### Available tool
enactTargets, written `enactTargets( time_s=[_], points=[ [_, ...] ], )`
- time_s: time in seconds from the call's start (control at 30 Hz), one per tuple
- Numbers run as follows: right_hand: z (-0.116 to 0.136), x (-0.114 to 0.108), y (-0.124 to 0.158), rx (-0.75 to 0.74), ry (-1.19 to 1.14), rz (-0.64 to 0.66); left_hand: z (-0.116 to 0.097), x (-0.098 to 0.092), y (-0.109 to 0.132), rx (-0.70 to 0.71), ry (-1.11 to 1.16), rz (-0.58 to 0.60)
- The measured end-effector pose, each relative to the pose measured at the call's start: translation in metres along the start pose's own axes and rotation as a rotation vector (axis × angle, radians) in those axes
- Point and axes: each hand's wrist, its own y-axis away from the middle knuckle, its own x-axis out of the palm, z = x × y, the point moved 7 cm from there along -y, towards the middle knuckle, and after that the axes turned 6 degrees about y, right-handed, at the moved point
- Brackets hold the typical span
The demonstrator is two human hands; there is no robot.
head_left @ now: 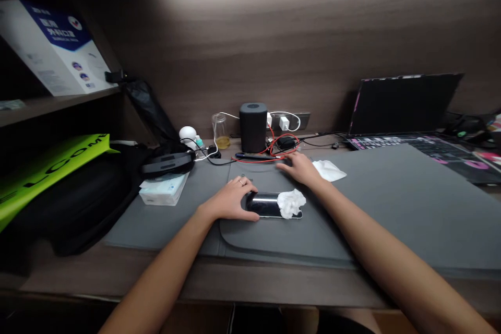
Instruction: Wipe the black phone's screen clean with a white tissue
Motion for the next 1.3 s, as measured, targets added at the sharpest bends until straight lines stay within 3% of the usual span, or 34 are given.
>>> enactTargets(
  time_s=[0.17, 0.3, 0.4, 0.57, 0.9, 1.1, 1.3],
  points=[
    [0.024, -0.034, 0.054, -0.24, -0.167, 0.024, 0.004, 0.001, -0.001, 0.012, -0.027, -0.014],
    [0.041, -0.026, 0.091, -0.419, -0.35, 0.211, 0.007, 0.001, 0.0, -0.007, -0.004, 0.005],
    [0.049, -0.013, 0.101, -0.493, -0.389, 0.258, 0.004, 0.001, 0.001, -0.019, -0.012, 0.019],
    [0.053, -0.013, 0.103, -0.531, -0.41, 0.235, 0.0, 0.001, 0.002, -0.033, -0.027, 0.037],
    [0.039, -0.023, 0.109, -0.545, -0.43, 0.346, 0.003, 0.005, 0.002, -0.045, -0.04, 0.062],
    [0.07, -0.014, 0.103, -0.596, -0.364, 0.318, 0.003, 0.003, 0.001, -0.04, -0.008, 0.04],
    [0.122, 0.0, 0.082, -0.669, -0.27, 0.294, 0.005, 0.001, 0.0, -0.019, -0.025, 0.03]
  ],
)
